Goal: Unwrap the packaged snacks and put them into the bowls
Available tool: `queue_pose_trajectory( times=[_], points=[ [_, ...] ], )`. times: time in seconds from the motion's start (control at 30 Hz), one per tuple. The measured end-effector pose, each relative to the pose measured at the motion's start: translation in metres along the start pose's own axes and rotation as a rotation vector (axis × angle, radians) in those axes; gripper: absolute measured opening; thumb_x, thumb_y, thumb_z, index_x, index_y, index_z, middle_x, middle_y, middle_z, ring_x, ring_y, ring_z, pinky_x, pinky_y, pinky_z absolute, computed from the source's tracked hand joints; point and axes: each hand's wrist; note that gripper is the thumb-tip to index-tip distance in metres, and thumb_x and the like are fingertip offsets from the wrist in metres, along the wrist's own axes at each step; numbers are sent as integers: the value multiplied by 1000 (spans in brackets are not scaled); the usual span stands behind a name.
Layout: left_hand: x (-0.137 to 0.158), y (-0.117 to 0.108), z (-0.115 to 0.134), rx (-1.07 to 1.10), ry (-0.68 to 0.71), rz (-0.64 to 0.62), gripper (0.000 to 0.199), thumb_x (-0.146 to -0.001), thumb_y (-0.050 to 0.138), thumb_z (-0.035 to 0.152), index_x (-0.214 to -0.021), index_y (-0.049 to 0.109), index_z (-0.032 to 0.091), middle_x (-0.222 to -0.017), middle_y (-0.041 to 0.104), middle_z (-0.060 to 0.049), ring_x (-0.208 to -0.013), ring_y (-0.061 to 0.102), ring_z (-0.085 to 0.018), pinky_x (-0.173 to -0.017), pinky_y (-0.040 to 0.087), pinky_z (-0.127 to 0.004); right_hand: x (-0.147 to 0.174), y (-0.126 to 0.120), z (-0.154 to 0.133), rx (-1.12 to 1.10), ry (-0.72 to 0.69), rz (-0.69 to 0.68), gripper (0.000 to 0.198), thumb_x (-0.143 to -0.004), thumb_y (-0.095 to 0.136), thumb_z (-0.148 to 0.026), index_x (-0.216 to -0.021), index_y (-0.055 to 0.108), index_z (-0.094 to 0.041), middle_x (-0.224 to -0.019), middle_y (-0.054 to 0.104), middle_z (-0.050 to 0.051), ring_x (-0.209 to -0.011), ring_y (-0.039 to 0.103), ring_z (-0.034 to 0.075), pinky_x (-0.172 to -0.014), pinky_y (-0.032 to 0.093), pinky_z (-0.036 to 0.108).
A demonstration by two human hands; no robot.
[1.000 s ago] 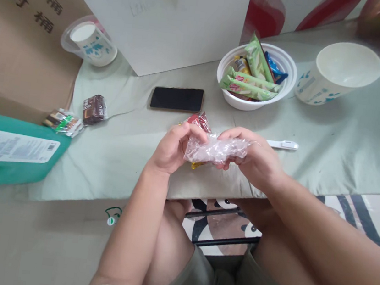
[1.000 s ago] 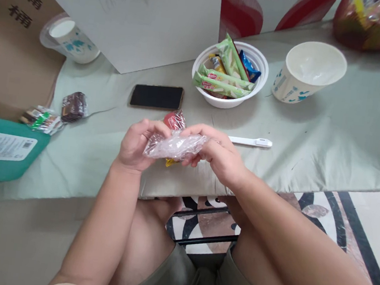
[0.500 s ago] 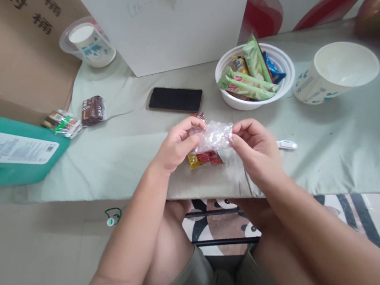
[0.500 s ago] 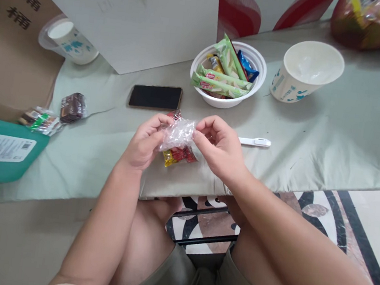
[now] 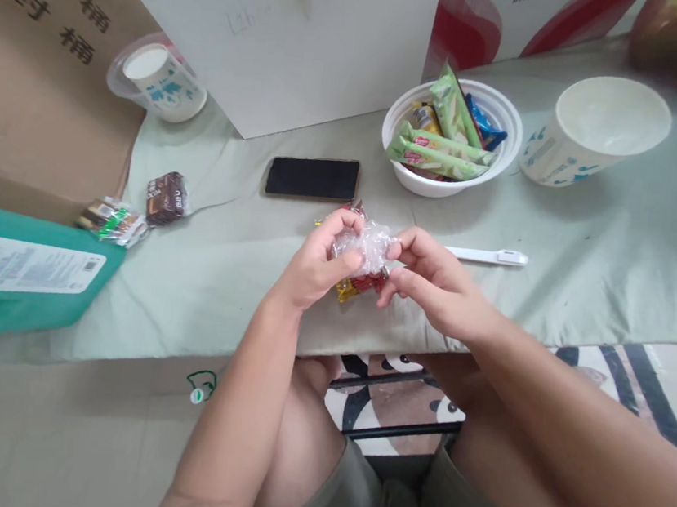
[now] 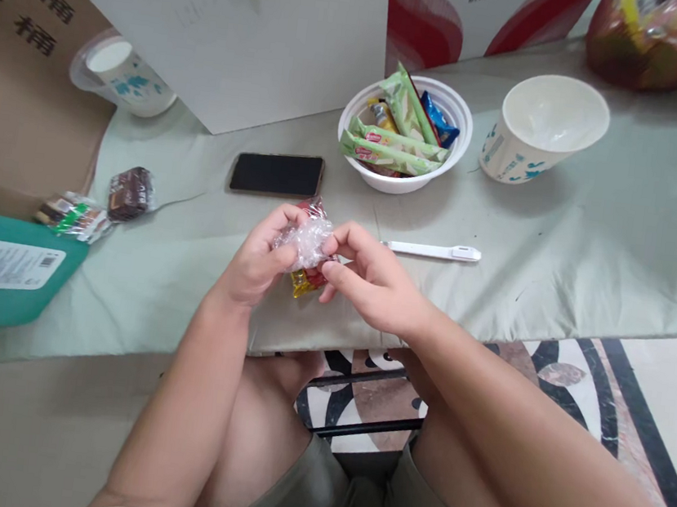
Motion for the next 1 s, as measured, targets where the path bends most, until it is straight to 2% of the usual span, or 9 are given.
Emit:
queue_pose_trajectory(
  times=[0.1, 0.2, 0.37, 0.43, 0.57, 0.67, 1.0],
  points=[
    [0, 0, 1, -23, -9, 2, 47, -76, 80, 57, -97, 55, 23, -88, 53, 1, -67, 46, -11, -61, 40, -24, 1, 0, -1, -14, -15, -3, 28, -95, 69, -42, -97, 48, -23, -90, 63, -2, -65, 67, 10, -61, 55, 26],
    [0, 1, 1, -60, -5, 60, 49, -72, 83, 55, -96, 57, 22, -86, 55, 1, -67, 46, -11, -62, 40, -24, -1, 2, 0, 5, -17, 38, 24, -94, 68, -37, -97, 48, -24, -91, 63, -2, -64, 67, 10, -59, 54, 25],
    [-2, 4, 1, -77, -15, 168, 41, -69, 85, 44, -91, 59, 21, -82, 57, 2, -64, 46, -10, -61, 40, -24, -4, 3, 1, 120, 23, 244, 18, -89, 65, -32, -92, 50, -23, -82, 60, -5, -57, 62, 8, -55, 49, 24],
    [-3, 4, 0, -85, -23, 208, 38, -68, 84, 42, -89, 60, 21, -79, 56, 2, -63, 45, -10, -59, 39, -24, -5, 3, 0, 157, 23, 280, 16, -88, 64, -32, -88, 51, -22, -76, 59, -5, -54, 58, 8, -53, 46, 24],
    [-4, 3, 0, -62, -37, 267, 36, -69, 83, 44, -86, 60, 21, -73, 55, 3, -60, 43, -10, -56, 37, -24, -4, 4, -5, 218, 15, 209, 15, -89, 59, -30, -78, 52, -21, -64, 56, -5, -52, 48, 8, -52, 40, 24],
    [-4, 2, -1, -45, -33, 273, 35, -71, 82, 44, -86, 60, 21, -74, 55, 3, -60, 42, -10, -56, 36, -24, -3, 5, -7, 269, 4, 165, 16, -89, 58, -29, -75, 54, -21, -64, 54, -4, -54, 46, 8, -52, 38, 24],
    [-6, 4, -1, 6, -32, 258, 36, -71, 83, 44, -85, 60, 21, -72, 55, 4, -59, 42, -9, -56, 37, -23, -4, 1, -5, 334, 39, 193, 20, -88, 56, -35, -74, 52, -22, -60, 51, -5, -53, 44, 9, -52, 35, 26]
  ],
)
Point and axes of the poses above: each hand's wrist, its own x-axis away from the middle knuckle, its own y-axis out of the palm, z = x × y
